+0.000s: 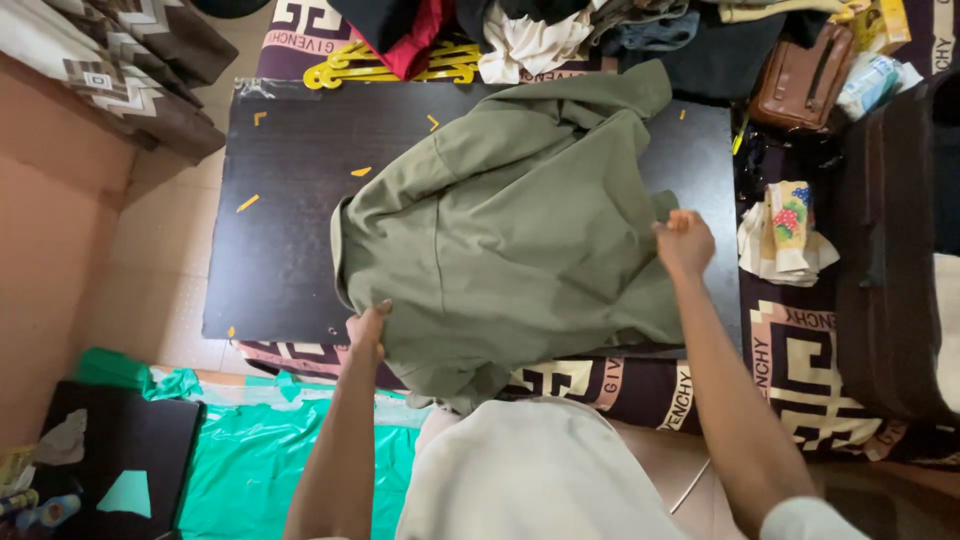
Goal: Folding several items of clothing and packing them into an open suitcase.
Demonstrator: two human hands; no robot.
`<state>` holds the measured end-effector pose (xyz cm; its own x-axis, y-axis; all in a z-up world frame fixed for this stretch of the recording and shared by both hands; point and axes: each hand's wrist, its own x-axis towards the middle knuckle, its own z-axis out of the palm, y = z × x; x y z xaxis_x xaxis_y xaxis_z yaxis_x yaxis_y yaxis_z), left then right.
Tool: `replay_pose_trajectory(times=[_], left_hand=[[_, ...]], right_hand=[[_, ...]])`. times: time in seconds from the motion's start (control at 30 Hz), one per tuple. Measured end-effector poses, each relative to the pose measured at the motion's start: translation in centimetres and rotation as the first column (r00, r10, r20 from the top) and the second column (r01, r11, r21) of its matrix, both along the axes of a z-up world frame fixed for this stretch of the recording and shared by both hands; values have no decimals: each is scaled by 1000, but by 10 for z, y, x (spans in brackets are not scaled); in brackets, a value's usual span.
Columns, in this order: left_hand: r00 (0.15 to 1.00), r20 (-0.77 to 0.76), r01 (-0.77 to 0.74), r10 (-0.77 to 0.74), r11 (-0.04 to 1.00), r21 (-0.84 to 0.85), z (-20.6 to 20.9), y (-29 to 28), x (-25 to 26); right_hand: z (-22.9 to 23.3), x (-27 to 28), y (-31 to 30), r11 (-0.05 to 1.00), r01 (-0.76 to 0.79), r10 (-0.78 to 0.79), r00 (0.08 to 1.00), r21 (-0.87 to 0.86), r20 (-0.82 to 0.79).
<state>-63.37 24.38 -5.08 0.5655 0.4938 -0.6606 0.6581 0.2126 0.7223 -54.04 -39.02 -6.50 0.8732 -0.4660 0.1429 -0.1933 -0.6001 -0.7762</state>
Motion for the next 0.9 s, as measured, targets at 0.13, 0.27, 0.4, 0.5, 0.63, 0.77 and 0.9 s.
replay_pose_trajectory(times=[0.13,0.27,0.4,0.5,0.63,0.77,0.9], left_hand=[[993,-1,-120,120,990,-75,33,-11,14],[979,91,-190,184,979,68,67,2,27],[983,-50,-151,177,931,333,105,5,34],[951,-256,-11,173,846,533,87,13,33],[949,-312,153,37,813,561,75,-1,40],[969,-7,85,-247,306,948,111,-46,55],[802,-9,129,-597,159,979,134,-82,81]], right_hand=[[66,30,35,998,-62,66,961,22,-267],[55,44,39,982,-176,187,857,67,-480],[54,48,15,873,209,-20,919,441,-394],[35,48,-13,754,350,-141,913,556,-383],[50,55,-11,811,546,-336,728,209,-597],[66,74,-1,778,342,-54,872,527,-487],[21,95,-21,836,482,-377,851,262,-365]])
